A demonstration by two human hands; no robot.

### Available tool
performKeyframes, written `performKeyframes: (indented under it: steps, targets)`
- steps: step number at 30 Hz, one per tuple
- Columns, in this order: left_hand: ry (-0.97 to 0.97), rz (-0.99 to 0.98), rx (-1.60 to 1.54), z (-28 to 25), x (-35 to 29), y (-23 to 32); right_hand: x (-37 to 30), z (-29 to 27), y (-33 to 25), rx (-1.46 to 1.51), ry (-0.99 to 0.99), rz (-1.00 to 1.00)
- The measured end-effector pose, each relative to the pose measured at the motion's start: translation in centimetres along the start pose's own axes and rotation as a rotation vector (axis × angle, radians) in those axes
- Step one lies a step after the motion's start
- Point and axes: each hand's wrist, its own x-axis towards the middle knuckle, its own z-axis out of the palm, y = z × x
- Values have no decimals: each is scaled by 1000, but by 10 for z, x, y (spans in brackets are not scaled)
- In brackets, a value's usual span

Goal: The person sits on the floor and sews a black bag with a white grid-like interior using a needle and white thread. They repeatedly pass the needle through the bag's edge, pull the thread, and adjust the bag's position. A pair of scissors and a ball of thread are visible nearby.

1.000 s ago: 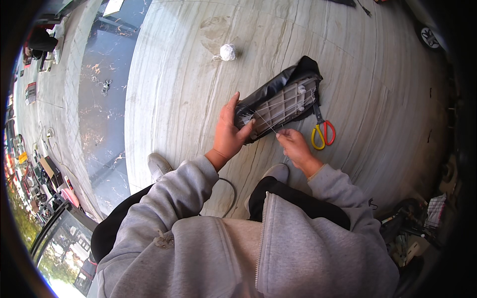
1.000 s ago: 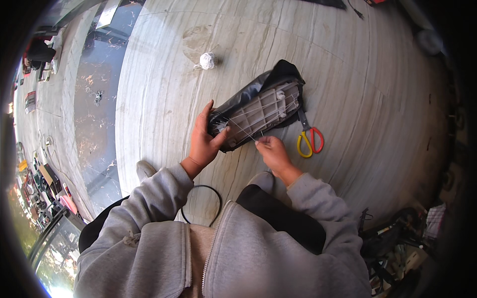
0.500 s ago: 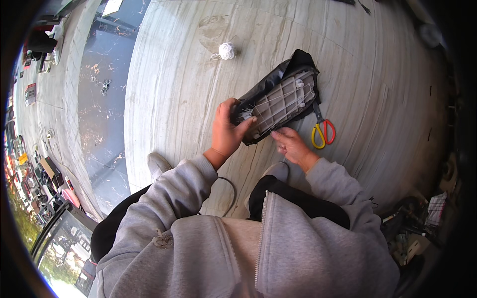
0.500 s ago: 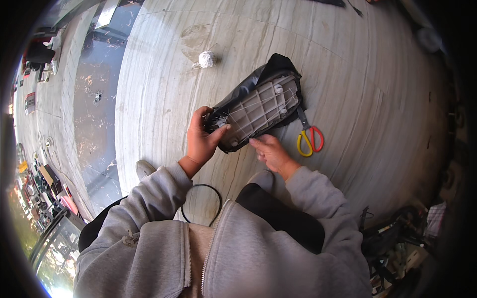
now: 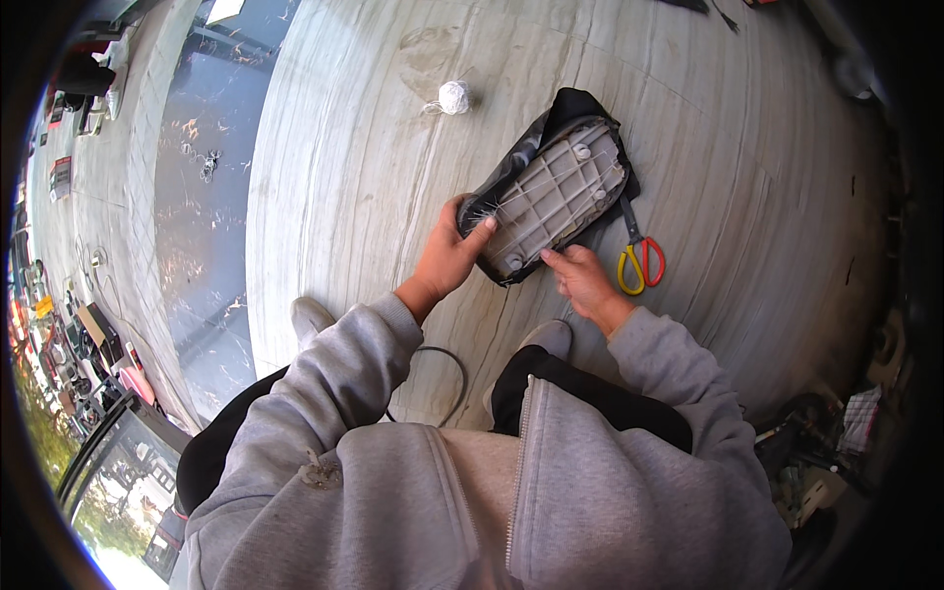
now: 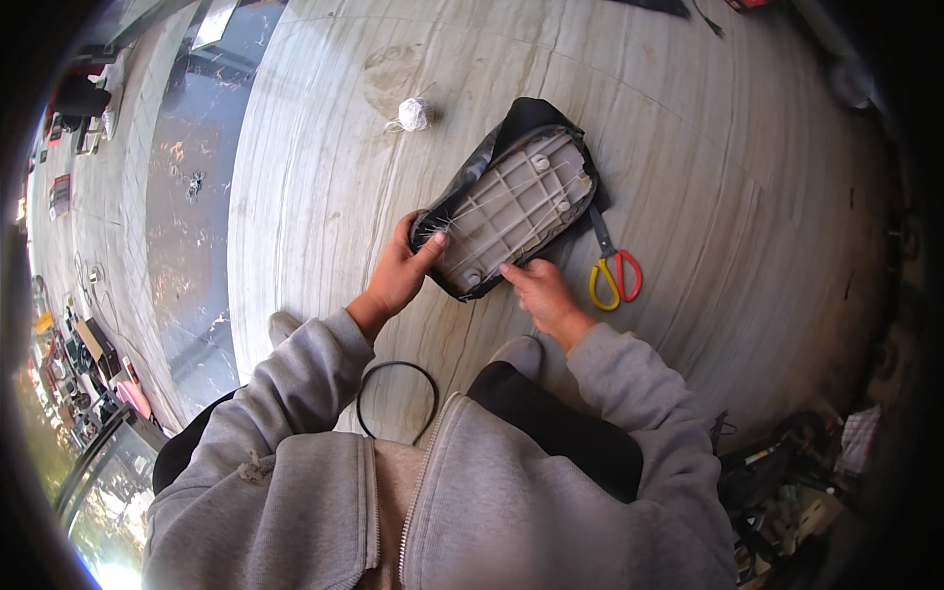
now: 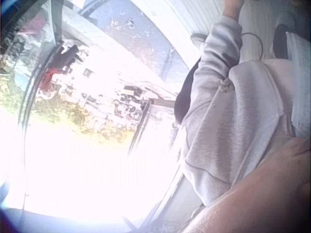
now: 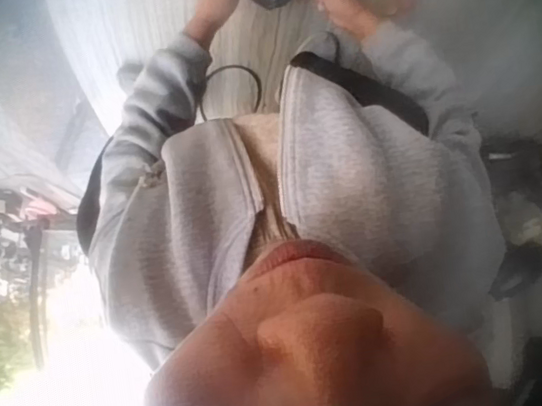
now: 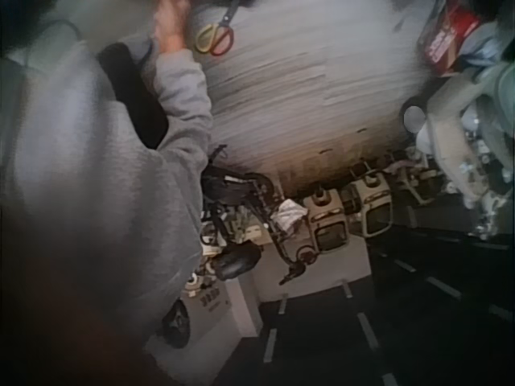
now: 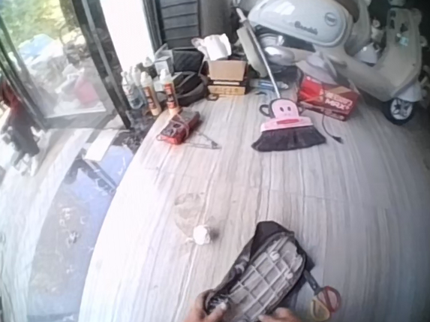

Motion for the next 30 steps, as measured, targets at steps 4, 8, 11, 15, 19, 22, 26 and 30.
performKeyframes:
  steps: [4, 8, 11, 15, 19, 22, 26, 30]
  targets:
    - [-3, -74, -80, 6, -9, 17, 3, -1, 2, 12, 27, -21]
    - [115, 52, -79, 20, -18, 43, 0, 4, -6, 44, -50, -89]
    - [208, 169, -40, 21, -16, 64, 2, 9, -24, 64, -95, -122]
    - [180, 221, -22, 18, -22, 85, 9, 13, -45, 99, -120, -193]
    - [176, 200, -101, 11, -13, 81, 7, 13, -50, 108, -129, -214]
    - [148, -2, -292, 1, 2, 63, 4, 8, -46, 100, -194, -177]
    - [25, -235, -417, -14, 10, 28, 4, 10, -33, 132, -123, -7]
    - [54, -109, -208, -15, 10, -7, 8, 12, -20, 87, -73, 83]
